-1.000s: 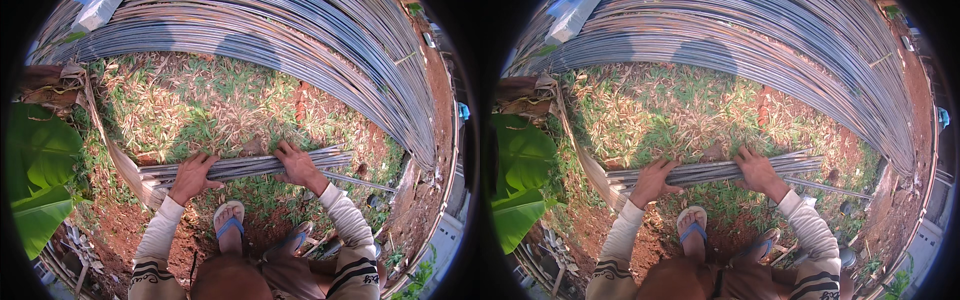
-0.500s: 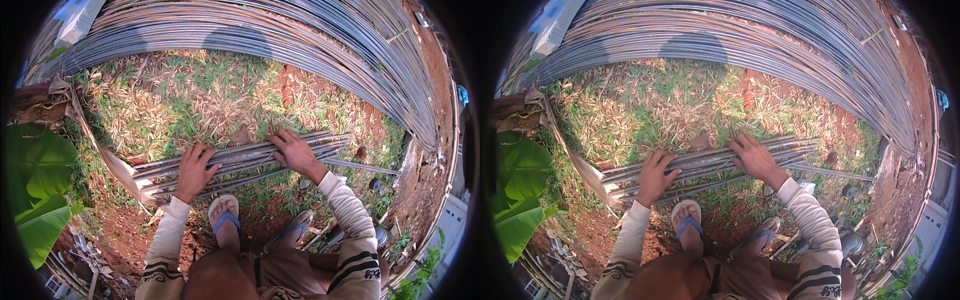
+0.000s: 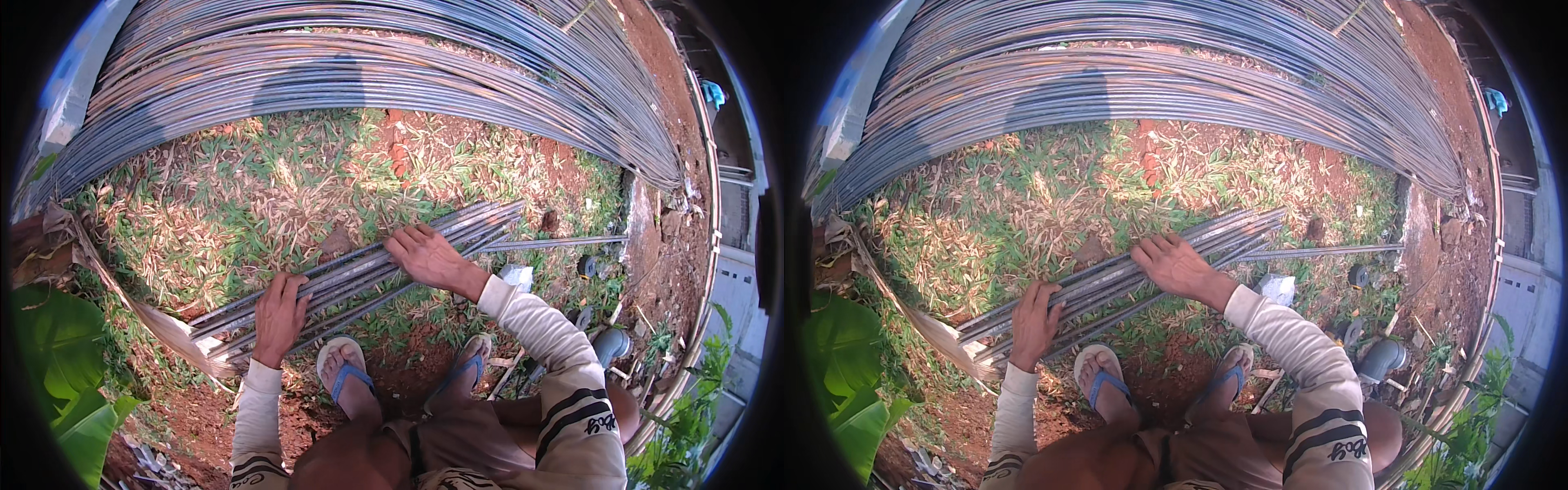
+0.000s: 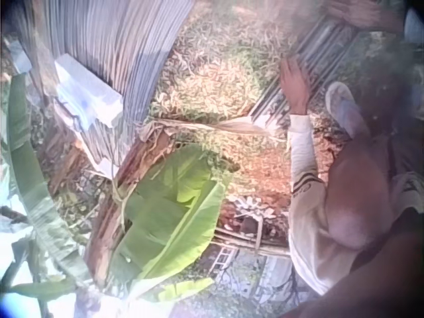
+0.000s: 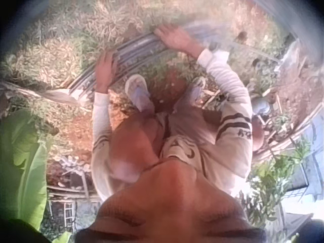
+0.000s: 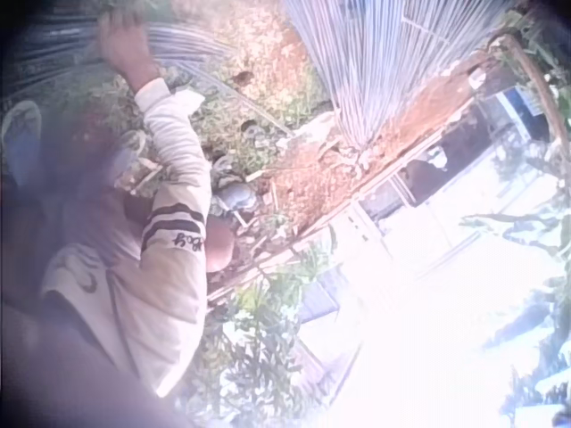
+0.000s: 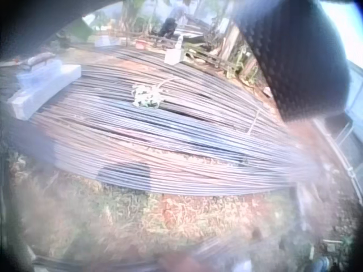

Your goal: The person uses an angle grinder to cut several long metal rods laid on the ground. After each cut, the person repositions the rods and continues cutting until multiple short pieces are produced and stacked.

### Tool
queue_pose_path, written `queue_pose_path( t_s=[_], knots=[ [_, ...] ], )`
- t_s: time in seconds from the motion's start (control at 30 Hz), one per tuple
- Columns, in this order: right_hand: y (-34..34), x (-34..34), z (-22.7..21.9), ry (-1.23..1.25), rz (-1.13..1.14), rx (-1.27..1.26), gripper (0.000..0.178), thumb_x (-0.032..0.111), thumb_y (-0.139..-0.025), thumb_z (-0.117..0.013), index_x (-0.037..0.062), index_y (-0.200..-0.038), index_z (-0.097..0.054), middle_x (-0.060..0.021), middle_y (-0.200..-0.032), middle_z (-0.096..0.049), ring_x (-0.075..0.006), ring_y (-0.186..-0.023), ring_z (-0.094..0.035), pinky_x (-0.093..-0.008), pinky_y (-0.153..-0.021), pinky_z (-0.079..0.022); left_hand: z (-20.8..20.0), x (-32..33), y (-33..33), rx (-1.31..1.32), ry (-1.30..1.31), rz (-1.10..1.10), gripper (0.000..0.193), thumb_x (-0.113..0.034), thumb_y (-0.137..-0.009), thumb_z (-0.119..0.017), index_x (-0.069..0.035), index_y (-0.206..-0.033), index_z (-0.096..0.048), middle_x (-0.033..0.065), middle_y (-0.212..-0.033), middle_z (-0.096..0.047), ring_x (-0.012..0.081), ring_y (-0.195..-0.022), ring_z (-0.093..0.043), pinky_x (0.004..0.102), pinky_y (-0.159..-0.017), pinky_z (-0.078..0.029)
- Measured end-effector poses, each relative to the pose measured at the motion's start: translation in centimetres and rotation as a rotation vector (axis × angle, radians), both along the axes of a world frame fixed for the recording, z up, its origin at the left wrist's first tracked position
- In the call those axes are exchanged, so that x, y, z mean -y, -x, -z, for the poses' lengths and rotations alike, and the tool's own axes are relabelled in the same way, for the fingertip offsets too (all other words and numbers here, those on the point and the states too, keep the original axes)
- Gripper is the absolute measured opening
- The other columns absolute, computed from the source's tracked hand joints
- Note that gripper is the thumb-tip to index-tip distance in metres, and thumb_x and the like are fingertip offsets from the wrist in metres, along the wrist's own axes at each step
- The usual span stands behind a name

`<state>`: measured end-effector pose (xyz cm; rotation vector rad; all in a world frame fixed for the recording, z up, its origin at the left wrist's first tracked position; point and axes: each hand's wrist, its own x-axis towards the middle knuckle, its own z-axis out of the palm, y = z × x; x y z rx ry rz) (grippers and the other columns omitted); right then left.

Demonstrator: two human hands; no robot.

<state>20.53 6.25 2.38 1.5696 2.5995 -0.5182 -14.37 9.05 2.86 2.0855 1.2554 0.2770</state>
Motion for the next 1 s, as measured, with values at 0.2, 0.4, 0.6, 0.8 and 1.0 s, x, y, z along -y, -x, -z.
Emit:
queue_pose_path(
  t_s=[0.2,0.4,0.6,0.8,1.0],
  knots=[
    [-0.5,-2.5,-2.8,-0.190,0.022,-0.109,0.036,0.018,-0.098,-0.066,0.0126,-0.134,-0.065,-0.0070,-0.116,-0.065,-0.0267,-0.117,-0.068,-0.0485,-0.109,-0.046,-2.6,-3.9,0.1,0.031,-0.116,0.028,0.039,-0.003,-0.090,-0.081,-0.009,-0.127,-0.073,0.0115,-0.116,-0.064,0.0368,-0.097,-0.070,0.0478,-0.084,-0.057],
    [-1.3,-6.9,-2.7,-0.254,0.079,-0.098,0.031,0.024,-0.102,-0.068,0.0132,-0.132,-0.069,-0.0064,-0.116,-0.063,-0.0269,-0.120,-0.063,-0.0449,-0.108,-0.045,-2.3,-9.3,-0.4,0.036,-0.295,0.042,0.041,-0.004,-0.087,-0.083,-0.009,-0.127,-0.075,0.0102,-0.117,-0.064,0.0346,-0.100,-0.069,0.0457,-0.086,-0.057],
    [-1.0,-9.0,-0.6,-0.296,0.236,-0.138,0.041,0.021,-0.098,-0.076,0.0082,-0.136,-0.067,-0.0138,-0.128,-0.062,-0.0366,-0.123,-0.060,-0.0492,-0.104,-0.053,3.8,-12.6,-2.7,0.043,-0.438,-0.006,0.040,-0.013,-0.089,-0.083,-0.012,-0.128,-0.077,0.0077,-0.118,-0.066,0.0314,-0.113,-0.063,0.0458,-0.102,-0.050],
    [0.2,-3.7,-0.7,0.039,0.249,-0.289,0.026,0.016,-0.096,-0.076,0.0070,-0.120,-0.072,-0.0119,-0.113,-0.068,-0.0362,-0.117,-0.066,-0.0487,-0.103,-0.056,5.1,-11.7,-2.7,0.094,-0.500,-0.087,0.039,-0.014,-0.089,-0.084,-0.014,-0.128,-0.078,0.0067,-0.125,-0.067,0.0309,-0.114,-0.062,0.0464,-0.104,-0.047],
    [1.7,-2.0,0.6,0.056,0.158,-0.260,0.033,0.024,-0.096,-0.079,0.0068,-0.123,-0.072,-0.0119,-0.121,-0.067,-0.0357,-0.120,-0.064,-0.0492,-0.106,-0.053,2.2,-6.2,-1.8,0.066,-0.232,-0.064,0.037,-0.019,-0.090,-0.085,-0.014,-0.126,-0.077,0.0095,-0.124,-0.069,0.0342,-0.117,-0.064,0.0473,-0.102,-0.049]
  ],
)
